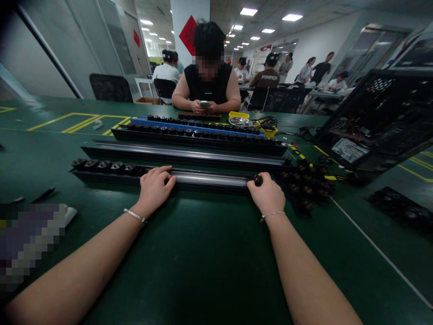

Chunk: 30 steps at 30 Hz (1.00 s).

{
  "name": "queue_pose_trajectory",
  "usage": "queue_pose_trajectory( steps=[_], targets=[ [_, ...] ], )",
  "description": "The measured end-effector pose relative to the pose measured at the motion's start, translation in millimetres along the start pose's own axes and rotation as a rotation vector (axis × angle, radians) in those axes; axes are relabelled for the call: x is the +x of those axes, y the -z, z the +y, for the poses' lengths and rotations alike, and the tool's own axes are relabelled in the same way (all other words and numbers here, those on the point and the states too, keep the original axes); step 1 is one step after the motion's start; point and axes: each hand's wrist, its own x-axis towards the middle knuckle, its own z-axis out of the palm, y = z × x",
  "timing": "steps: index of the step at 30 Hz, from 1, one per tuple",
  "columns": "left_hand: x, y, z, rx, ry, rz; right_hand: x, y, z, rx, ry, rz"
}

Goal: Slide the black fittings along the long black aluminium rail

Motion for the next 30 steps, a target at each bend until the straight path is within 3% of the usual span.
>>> queue_pose_trajectory(
  steps=[30],
  targets=[
    [1.3,-3.1,-1.9,-0.007,0.003,0.017,7.7,6.4,7.2,-0.035,-0.075,-0.062]
  ],
)
